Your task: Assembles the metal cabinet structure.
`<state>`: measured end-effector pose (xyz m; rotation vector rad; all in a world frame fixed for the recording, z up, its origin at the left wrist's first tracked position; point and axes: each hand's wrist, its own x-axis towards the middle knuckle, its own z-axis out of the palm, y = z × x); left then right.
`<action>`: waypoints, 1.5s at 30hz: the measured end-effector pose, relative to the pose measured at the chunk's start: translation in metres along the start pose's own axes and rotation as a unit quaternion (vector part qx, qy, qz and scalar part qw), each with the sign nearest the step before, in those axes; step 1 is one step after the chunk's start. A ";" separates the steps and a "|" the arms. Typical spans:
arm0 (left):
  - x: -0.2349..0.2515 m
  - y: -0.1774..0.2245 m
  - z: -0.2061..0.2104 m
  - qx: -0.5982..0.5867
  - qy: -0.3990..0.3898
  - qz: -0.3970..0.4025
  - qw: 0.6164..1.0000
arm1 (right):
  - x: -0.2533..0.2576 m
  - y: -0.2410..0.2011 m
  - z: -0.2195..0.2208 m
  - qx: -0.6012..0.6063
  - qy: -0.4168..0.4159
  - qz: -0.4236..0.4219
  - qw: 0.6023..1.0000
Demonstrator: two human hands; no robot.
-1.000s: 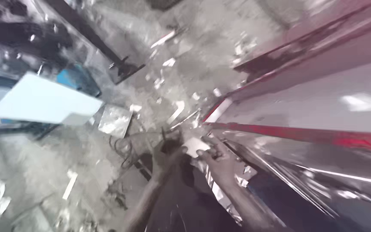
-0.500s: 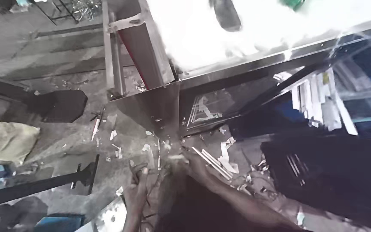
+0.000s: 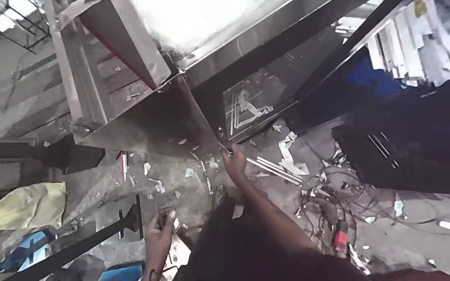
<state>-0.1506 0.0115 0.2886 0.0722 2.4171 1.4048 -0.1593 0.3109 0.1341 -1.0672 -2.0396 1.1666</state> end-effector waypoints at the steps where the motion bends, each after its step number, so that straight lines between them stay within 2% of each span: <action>1: 0.002 -0.001 -0.004 0.002 -0.006 -0.002 1.000 | 0.001 -0.004 0.002 0.003 0.003 0.000 1.000; 7: 0.018 -0.006 -0.013 0.003 -0.030 0.017 0.999 | 0.008 -0.023 -0.002 -0.052 -0.014 0.060 0.997; 9: 0.021 -0.002 -0.011 0.007 -0.032 0.000 0.999 | 0.009 -0.028 -0.004 -0.054 -0.005 0.062 0.997; 16: 0.028 0.010 -0.001 0.007 -0.070 -0.013 0.997 | 0.009 -0.037 0.004 -0.126 0.078 -0.003 0.989; 19: 0.032 0.019 0.002 0.040 -0.071 -0.006 0.997 | 0.008 -0.044 0.003 -0.141 0.125 -0.041 0.981; 24: 0.039 0.019 0.003 0.031 -0.071 0.009 0.997 | 0.009 -0.059 -0.009 -0.144 0.173 -0.124 0.966; 30: 0.049 0.017 0.001 0.034 -0.088 0.037 0.995 | 0.012 -0.076 -0.019 -0.112 0.144 -0.160 0.970; 34: 0.053 0.015 0.000 0.044 -0.097 0.058 0.993 | 0.011 -0.079 -0.024 -0.190 0.143 -0.153 0.959; 37: 0.055 0.015 0.000 0.044 -0.106 0.055 0.992 | 0.006 -0.077 -0.023 -0.204 0.146 -0.151 0.956; 41: 0.060 0.019 -0.001 0.037 -0.108 0.070 0.991 | -0.006 -0.083 -0.041 -0.125 0.137 -0.155 0.970; 45: 0.063 0.018 0.001 0.012 -0.113 0.052 0.992 | 0.002 -0.131 -0.081 0.035 0.111 -0.216 0.969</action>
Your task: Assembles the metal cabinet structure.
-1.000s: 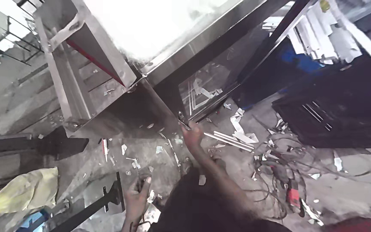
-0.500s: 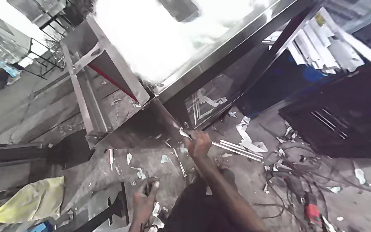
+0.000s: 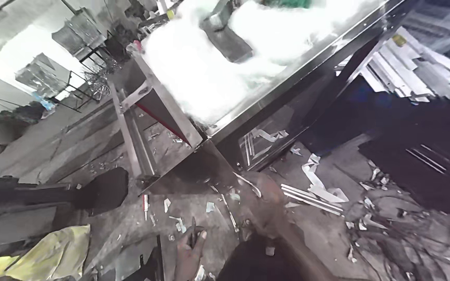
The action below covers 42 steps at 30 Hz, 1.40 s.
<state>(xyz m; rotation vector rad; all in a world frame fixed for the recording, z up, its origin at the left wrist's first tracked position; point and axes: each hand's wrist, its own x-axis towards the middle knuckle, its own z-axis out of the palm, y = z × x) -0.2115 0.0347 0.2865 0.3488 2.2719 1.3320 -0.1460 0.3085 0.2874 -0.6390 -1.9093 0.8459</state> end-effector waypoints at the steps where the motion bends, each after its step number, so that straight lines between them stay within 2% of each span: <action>1: 0.002 -0.001 0.001 -0.007 -0.005 0.006 1.000 | 0.014 -0.011 -0.004 0.021 0.010 -0.014 1.000; 6: 0.009 0.007 0.008 -0.020 -0.025 0.018 0.999 | 0.062 -0.045 -0.013 0.057 0.053 -0.086 0.993; 12: 0.013 0.007 0.011 -0.011 -0.030 0.029 0.999 | 0.080 -0.061 -0.010 0.062 0.046 -0.091 0.993; 22: 0.016 0.004 0.007 -0.024 -0.025 0.042 0.999 | 0.096 -0.074 0.000 0.019 0.065 -0.104 0.992; 31: 0.020 -0.002 0.004 -0.010 -0.025 0.045 0.999 | 0.090 -0.065 0.002 0.001 0.038 -0.096 0.995; 37: 0.023 -0.007 0.006 -0.022 -0.029 0.066 0.997 | 0.104 -0.084 -0.007 0.008 0.067 -0.116 0.991; 42: 0.025 -0.006 0.006 -0.028 -0.037 0.054 0.997 | 0.098 -0.075 -0.009 -0.045 0.002 -0.109 0.993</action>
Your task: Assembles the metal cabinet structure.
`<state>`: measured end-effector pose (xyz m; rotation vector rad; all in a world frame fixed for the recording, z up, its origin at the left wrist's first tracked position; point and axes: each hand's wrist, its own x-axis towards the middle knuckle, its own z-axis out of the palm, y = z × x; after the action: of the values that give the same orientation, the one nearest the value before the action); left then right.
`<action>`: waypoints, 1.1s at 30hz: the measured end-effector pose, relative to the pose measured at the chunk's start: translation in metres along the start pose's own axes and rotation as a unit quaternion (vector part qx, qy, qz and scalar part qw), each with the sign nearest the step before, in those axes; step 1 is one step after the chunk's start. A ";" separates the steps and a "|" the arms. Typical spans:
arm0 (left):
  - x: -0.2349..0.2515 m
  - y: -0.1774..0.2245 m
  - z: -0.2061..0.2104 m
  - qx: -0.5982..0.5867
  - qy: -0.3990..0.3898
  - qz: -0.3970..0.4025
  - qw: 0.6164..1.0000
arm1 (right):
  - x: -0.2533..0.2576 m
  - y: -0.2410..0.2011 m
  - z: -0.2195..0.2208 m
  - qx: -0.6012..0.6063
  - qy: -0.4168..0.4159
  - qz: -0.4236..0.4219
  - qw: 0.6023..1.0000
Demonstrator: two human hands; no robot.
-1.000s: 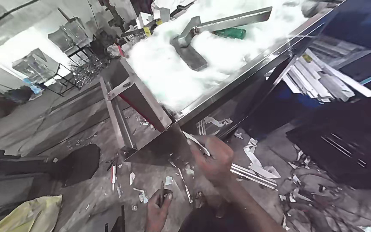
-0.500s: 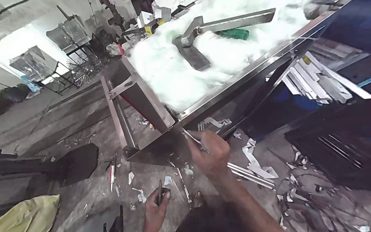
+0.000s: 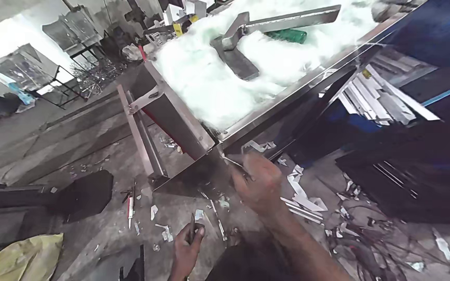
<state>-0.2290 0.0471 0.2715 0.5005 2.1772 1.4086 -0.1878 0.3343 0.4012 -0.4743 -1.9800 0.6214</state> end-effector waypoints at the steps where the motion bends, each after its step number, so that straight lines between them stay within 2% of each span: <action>1: 0.000 0.001 0.000 0.002 0.001 -0.005 1.000 | -0.006 0.004 0.001 -0.011 -0.015 0.003 1.000; 5: 0.000 0.002 0.000 0.011 0.002 0.001 1.000 | -0.018 0.008 0.000 -0.009 -0.032 0.015 0.999; 11: 0.004 0.005 0.003 0.008 -0.001 0.017 1.000 | -0.017 0.013 0.002 0.057 -0.050 0.099 0.992; 15: 0.010 0.026 0.015 -0.016 0.015 0.043 0.999 | -0.029 0.022 0.001 0.053 -0.058 0.093 0.993; 19: 0.030 0.076 0.034 -0.024 0.051 0.172 0.983 | -0.052 0.011 -0.003 0.050 -0.115 0.035 0.992; 22: 0.050 0.123 0.040 -0.044 0.070 0.307 0.948 | -0.062 0.011 -0.005 0.042 -0.168 -0.030 0.984; 24: 0.062 0.148 0.042 -0.018 0.100 0.355 0.929 | -0.066 0.019 -0.006 0.058 -0.175 -0.033 0.982; 28: 0.079 0.167 0.050 0.101 0.211 0.367 0.900 | -0.082 0.053 -0.003 0.088 -0.109 0.083 0.987; 30: 0.082 0.166 0.056 0.114 0.254 0.375 0.884 | -0.088 0.070 0.001 0.091 -0.141 0.180 0.969; 33: 0.085 0.165 0.064 0.122 0.311 0.377 0.864 | -0.091 0.089 0.006 0.116 -0.255 0.289 0.915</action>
<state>-0.2543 0.2071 0.3832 1.2416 2.8703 1.8838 -0.1454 0.3522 0.2827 -0.8231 -2.2048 1.4582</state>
